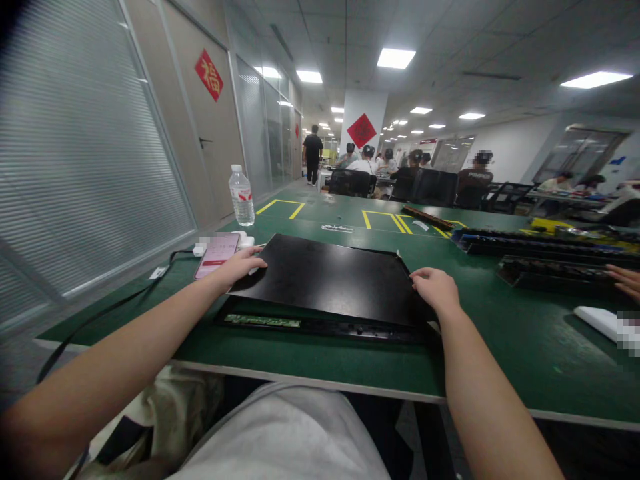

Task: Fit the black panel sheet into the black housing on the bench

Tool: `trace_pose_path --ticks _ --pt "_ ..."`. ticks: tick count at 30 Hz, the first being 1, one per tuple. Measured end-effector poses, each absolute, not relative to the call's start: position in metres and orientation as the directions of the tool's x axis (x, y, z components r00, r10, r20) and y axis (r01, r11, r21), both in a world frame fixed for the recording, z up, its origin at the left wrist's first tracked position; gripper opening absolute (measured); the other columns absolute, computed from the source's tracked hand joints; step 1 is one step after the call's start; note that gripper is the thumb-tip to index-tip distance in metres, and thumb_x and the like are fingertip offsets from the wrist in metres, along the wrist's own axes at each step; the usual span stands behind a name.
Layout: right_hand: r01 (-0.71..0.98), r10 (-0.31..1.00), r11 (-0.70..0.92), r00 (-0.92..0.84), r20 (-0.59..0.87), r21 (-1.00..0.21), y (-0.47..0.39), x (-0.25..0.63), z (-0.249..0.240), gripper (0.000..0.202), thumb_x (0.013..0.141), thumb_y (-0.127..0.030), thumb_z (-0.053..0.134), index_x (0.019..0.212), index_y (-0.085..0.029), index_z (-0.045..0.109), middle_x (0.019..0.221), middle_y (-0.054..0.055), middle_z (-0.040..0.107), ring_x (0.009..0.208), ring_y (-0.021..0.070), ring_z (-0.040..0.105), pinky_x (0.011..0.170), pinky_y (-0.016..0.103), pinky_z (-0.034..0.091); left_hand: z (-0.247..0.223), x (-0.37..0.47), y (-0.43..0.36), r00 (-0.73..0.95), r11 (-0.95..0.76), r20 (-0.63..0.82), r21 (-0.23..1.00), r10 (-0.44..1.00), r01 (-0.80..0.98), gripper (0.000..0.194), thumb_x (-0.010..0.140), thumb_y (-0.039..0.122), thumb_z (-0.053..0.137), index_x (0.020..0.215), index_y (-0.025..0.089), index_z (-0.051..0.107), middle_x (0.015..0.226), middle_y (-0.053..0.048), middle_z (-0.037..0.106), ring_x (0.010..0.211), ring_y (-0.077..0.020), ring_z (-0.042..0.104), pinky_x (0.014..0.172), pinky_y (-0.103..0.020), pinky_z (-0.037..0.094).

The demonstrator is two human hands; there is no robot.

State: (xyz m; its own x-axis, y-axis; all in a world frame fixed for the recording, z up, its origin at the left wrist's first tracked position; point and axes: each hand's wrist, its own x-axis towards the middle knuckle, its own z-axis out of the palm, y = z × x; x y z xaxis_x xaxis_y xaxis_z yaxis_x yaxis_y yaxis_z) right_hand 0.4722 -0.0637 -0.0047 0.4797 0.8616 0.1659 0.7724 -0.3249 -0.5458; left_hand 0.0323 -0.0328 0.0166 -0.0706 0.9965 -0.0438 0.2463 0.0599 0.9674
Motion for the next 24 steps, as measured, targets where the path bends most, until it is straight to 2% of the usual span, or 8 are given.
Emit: trace_pose_path --ticks 9,14,24 --pt "0.761 0.864 -0.338 0.484 0.138 -0.553 -0.0668 0.4689 -0.0009 0.028 0.074 -0.022 0.057 0.092 -0.023 0.078 0.080 0.004 0.076 0.079 0.0215 0.067 0.066 0.030 0.045 0.0145 0.0309 -0.0295 -0.041 0.070 -0.064 0.982 0.997 0.174 0.046 0.056 0.017 0.067 0.102 0.018 0.065 0.068 0.000 0.070 0.062 -0.0214 0.068 0.055 -0.028 0.051" --pt "0.742 0.863 -0.338 0.490 0.125 -0.578 -0.0662 0.4692 -0.0012 0.029 0.070 -0.021 0.058 0.091 -0.022 0.078 0.080 0.004 0.076 0.074 0.0204 0.067 0.064 0.029 0.045 0.0145 0.0299 -0.0293 -0.069 0.071 -0.059 0.980 0.996 0.185 0.049 0.058 0.016 0.068 0.107 0.017 0.065 0.070 0.000 0.071 0.065 -0.0215 0.069 0.056 -0.028 0.052" --pt "0.729 0.859 -0.366 0.504 0.091 -0.579 -0.0663 0.4678 0.0008 0.029 0.073 -0.022 0.058 0.093 -0.023 0.078 0.081 0.004 0.076 0.077 0.0210 0.067 0.064 0.030 0.045 0.0155 0.0299 -0.0297 -0.072 0.085 -0.072 0.979 0.995 0.185 0.051 0.058 0.015 0.068 0.109 0.017 0.065 0.071 -0.001 0.071 0.066 -0.0224 0.069 0.057 -0.028 0.052"
